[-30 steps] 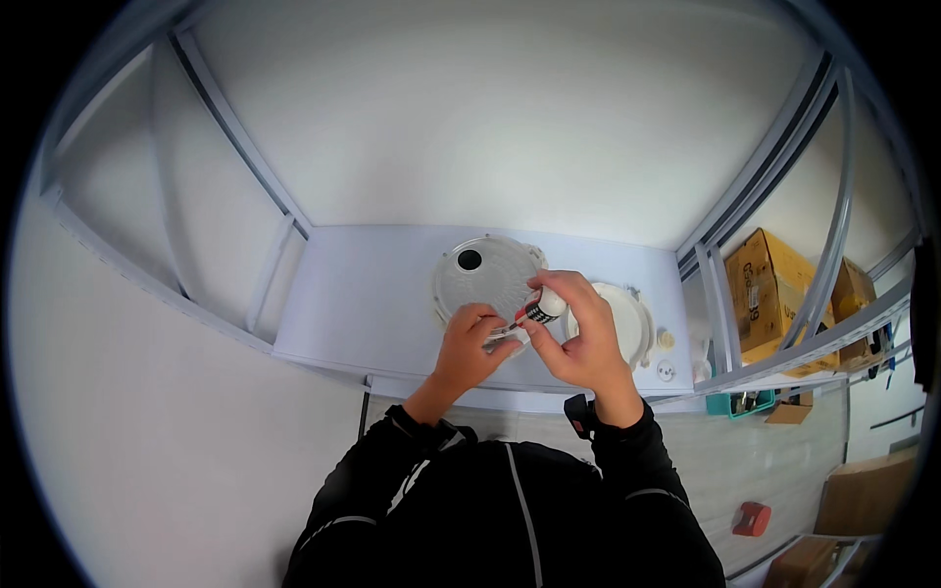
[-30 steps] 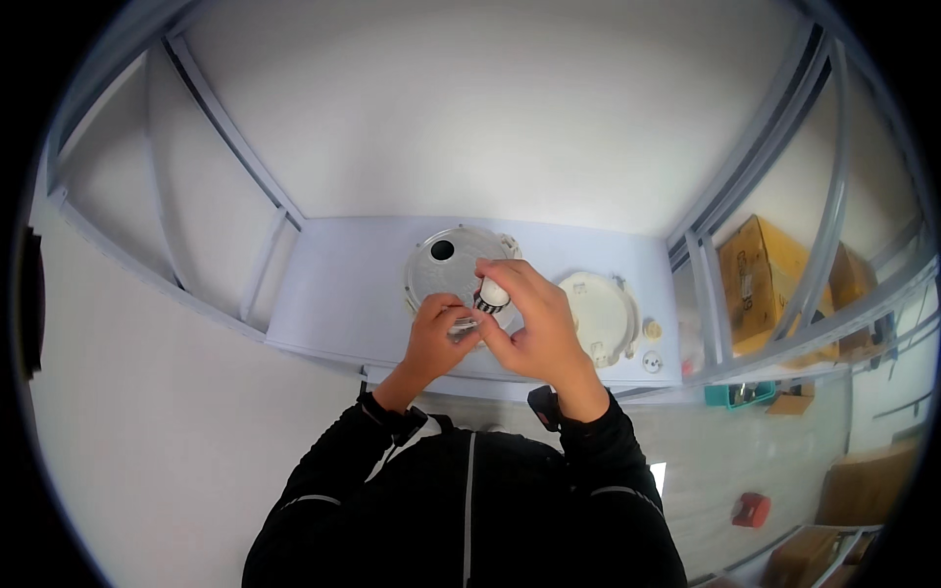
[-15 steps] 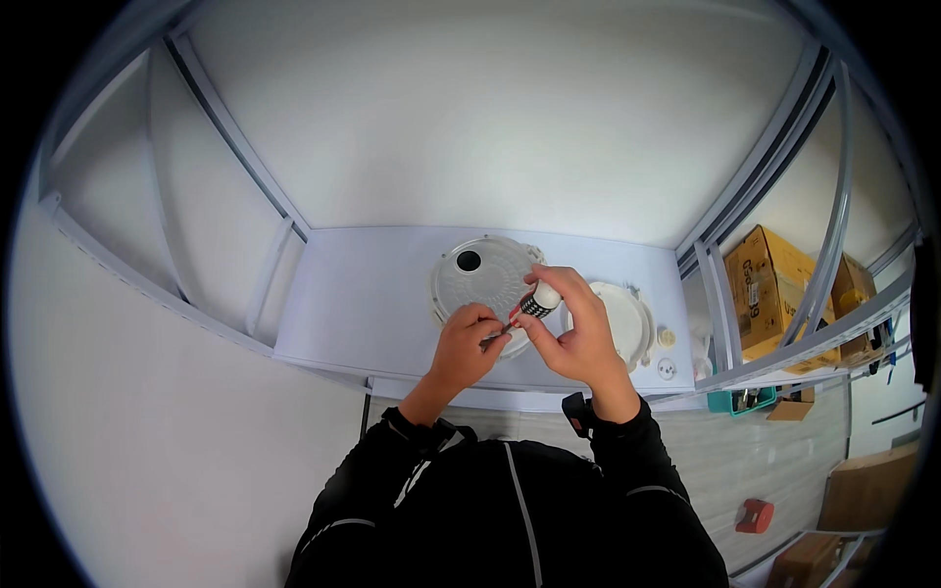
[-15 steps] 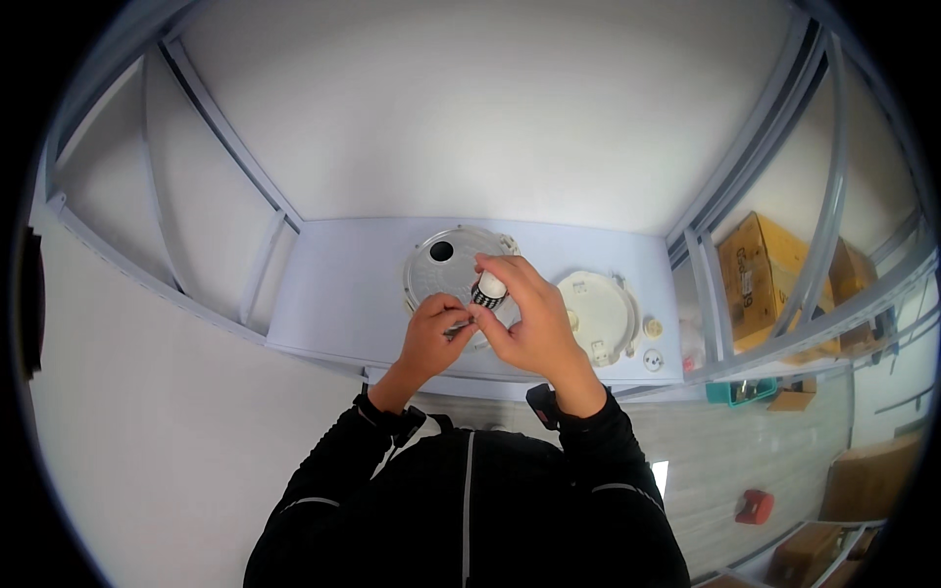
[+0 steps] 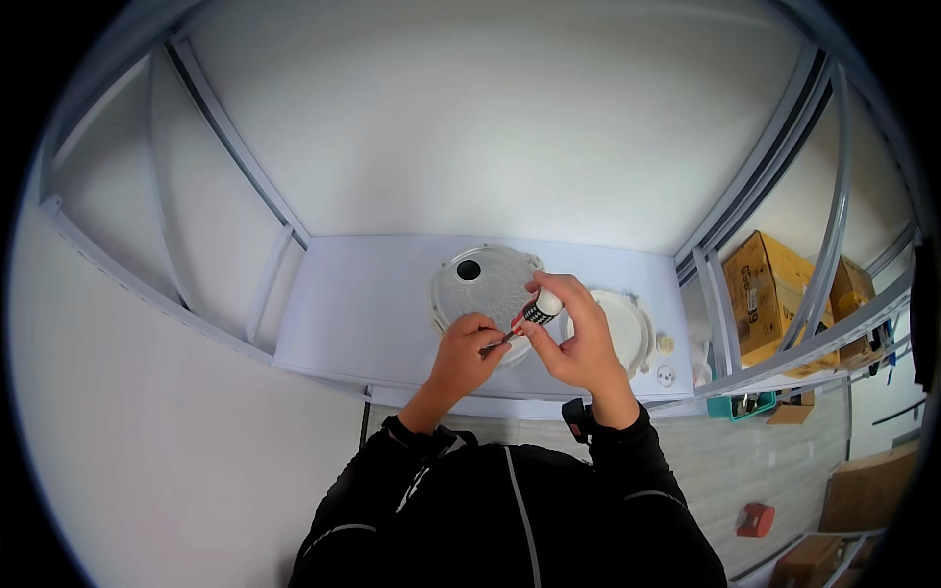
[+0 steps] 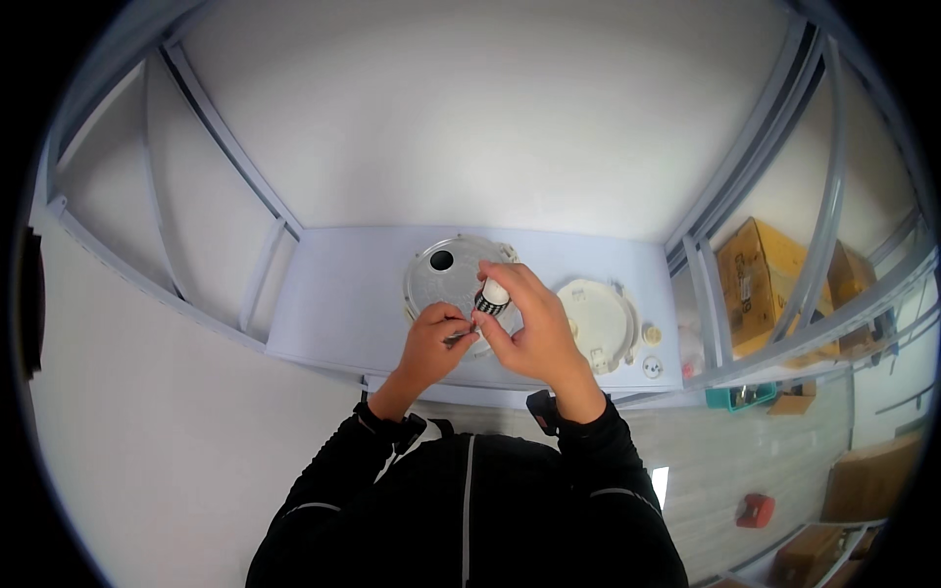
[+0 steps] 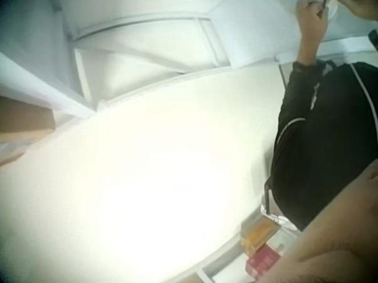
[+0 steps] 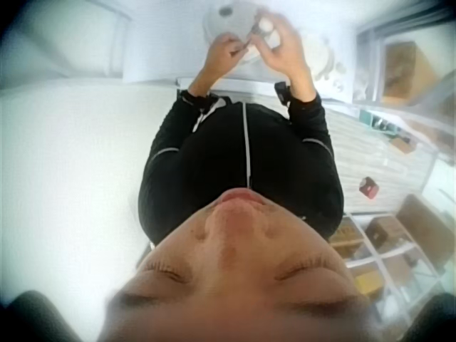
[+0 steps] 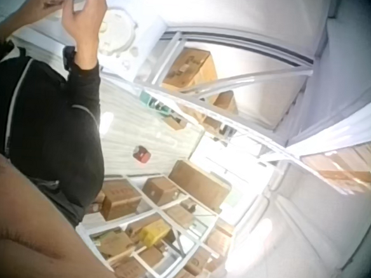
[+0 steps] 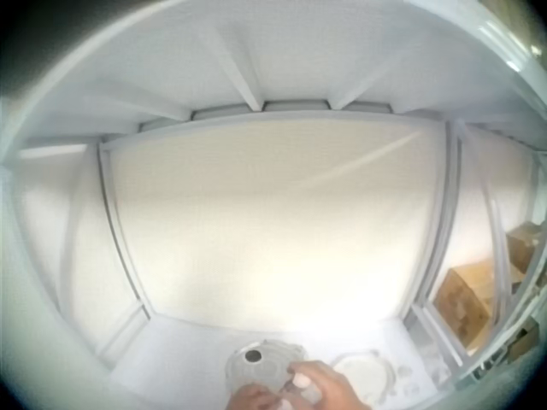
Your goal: The person uses a screwdriver to remove screws from a white circular appliance cover and a metal mesh lid on a shelf. They unscrew multiple fasteners, lift off the covers, and place them aside, revealing the interior of the appliance.
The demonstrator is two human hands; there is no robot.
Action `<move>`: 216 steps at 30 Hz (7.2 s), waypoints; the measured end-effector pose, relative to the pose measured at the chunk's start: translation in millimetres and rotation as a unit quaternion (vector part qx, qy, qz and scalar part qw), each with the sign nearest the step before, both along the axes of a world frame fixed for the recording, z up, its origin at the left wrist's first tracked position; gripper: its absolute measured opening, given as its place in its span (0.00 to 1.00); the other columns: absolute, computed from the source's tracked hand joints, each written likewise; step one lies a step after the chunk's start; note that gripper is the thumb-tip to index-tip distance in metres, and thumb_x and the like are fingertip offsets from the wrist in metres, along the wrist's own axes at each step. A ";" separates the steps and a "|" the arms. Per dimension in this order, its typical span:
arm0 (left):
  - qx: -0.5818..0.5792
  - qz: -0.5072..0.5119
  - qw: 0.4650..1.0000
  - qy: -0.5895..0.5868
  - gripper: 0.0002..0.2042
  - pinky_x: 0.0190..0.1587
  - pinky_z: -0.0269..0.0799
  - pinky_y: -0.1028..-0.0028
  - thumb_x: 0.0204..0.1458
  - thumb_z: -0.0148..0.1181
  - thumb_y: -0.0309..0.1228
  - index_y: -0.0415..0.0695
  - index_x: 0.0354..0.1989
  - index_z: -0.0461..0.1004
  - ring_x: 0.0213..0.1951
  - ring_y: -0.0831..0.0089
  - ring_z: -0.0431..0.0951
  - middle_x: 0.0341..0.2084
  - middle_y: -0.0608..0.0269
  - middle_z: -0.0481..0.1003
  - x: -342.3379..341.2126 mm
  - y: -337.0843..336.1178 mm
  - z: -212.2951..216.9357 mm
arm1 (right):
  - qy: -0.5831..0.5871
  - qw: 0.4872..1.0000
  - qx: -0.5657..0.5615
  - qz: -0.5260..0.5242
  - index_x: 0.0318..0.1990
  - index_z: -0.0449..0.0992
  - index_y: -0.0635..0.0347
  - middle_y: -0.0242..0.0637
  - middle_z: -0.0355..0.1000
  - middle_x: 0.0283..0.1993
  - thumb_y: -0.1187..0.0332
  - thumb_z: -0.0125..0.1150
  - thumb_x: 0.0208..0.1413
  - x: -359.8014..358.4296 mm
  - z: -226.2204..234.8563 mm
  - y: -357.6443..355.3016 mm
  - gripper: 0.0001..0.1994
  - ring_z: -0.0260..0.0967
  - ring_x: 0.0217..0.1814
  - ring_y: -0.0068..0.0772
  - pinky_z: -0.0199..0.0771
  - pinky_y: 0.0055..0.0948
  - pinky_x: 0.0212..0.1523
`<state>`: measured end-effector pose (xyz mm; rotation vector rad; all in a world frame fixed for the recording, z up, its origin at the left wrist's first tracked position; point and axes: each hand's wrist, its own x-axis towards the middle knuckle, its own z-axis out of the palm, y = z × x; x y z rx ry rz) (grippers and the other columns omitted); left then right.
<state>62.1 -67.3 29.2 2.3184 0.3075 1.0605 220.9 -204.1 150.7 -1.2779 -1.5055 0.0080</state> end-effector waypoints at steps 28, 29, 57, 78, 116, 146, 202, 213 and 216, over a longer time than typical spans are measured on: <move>0.039 0.032 0.987 0.153 0.09 0.42 0.78 0.60 0.51 0.74 0.35 0.49 0.38 0.82 0.43 0.58 0.80 0.38 0.67 0.78 -1.1 -7.7 29.3 | 0.028 0.993 0.098 -0.060 0.61 0.78 0.67 0.47 0.76 0.49 0.75 0.72 0.57 -21.0 -6.7 -2.9 0.23 0.75 0.49 0.40 0.77 0.35 0.52; 0.040 0.036 0.985 0.164 0.09 0.42 0.78 0.60 0.51 0.74 0.36 0.50 0.38 0.82 0.43 0.58 0.80 0.38 0.67 0.78 -2.5 -8.7 32.3 | 0.022 0.993 0.102 -0.047 0.61 0.78 0.67 0.47 0.76 0.49 0.75 0.71 0.56 -20.5 -7.2 -2.3 0.23 0.75 0.49 0.40 0.77 0.36 0.52; 0.040 0.054 0.971 0.228 0.12 0.45 0.78 0.59 0.51 0.75 0.40 0.49 0.36 0.80 0.45 0.59 0.79 0.38 0.66 0.78 -1.7 -4.9 24.9 | 0.071 0.994 0.059 -0.060 0.56 0.81 0.65 0.49 0.76 0.57 0.79 0.70 0.54 -20.7 -6.9 -8.2 0.20 0.77 0.58 0.48 0.76 0.40 0.60; 0.013 0.047 0.974 0.220 0.11 0.48 0.77 0.57 0.50 0.75 0.38 0.46 0.34 0.80 0.46 0.53 0.78 0.37 0.61 0.78 1.4 -4.0 21.7 | -0.079 0.990 0.060 -0.100 0.59 0.81 0.65 0.49 0.77 0.53 0.75 0.75 0.51 -23.4 0.3 -0.7 0.24 0.77 0.53 0.47 0.78 0.38 0.54; 0.001 0.024 0.979 0.203 0.15 0.47 0.76 0.56 0.53 0.74 0.43 0.44 0.31 0.79 0.44 0.53 0.78 0.36 0.58 0.78 5.5 1.4 18.2 | -0.020 0.993 0.043 -0.103 0.65 0.73 0.66 0.44 0.76 0.50 0.76 0.75 0.53 -21.8 7.0 17.5 0.30 0.77 0.53 0.39 0.76 0.36 0.58; 0.054 0.059 0.980 0.184 0.21 0.44 0.76 0.58 0.54 0.72 0.50 0.43 0.33 0.79 0.42 0.54 0.77 0.33 0.59 0.77 10.7 -2.4 9.1 | 0.015 0.996 0.019 -0.081 0.63 0.76 0.65 0.51 0.75 0.58 0.76 0.75 0.53 -21.6 6.4 21.8 0.28 0.76 0.54 0.47 0.78 0.36 0.53; 0.060 0.032 0.991 0.111 0.17 0.54 0.72 0.59 0.45 0.79 0.41 0.47 0.36 0.79 0.45 0.60 0.78 0.39 0.64 0.77 -3.8 0.7 48.6 | 0.134 0.982 0.126 -0.047 0.71 0.64 0.67 0.53 0.72 0.65 0.78 0.63 0.64 11.3 -1.6 16.5 0.28 0.74 0.48 0.29 0.77 0.33 0.55; 0.069 0.021 0.991 0.109 0.11 0.58 0.68 0.57 0.45 0.75 0.33 0.48 0.32 0.78 0.46 0.59 0.76 0.37 0.64 0.77 -39.4 33.9 39.2 | 0.152 0.980 0.123 -0.022 0.73 0.62 0.65 0.53 0.71 0.66 0.73 0.65 0.67 8.5 -12.4 20.0 0.30 0.74 0.49 0.29 0.79 0.35 0.56; 0.078 0.017 0.989 0.121 0.10 0.57 0.68 0.58 0.46 0.75 0.34 0.48 0.32 0.78 0.45 0.59 0.75 0.35 0.65 0.77 -39.9 35.4 40.8 | 0.154 0.981 0.120 -0.019 0.73 0.62 0.65 0.52 0.71 0.66 0.73 0.65 0.67 5.7 -11.6 21.2 0.29 0.75 0.48 0.29 0.78 0.35 0.56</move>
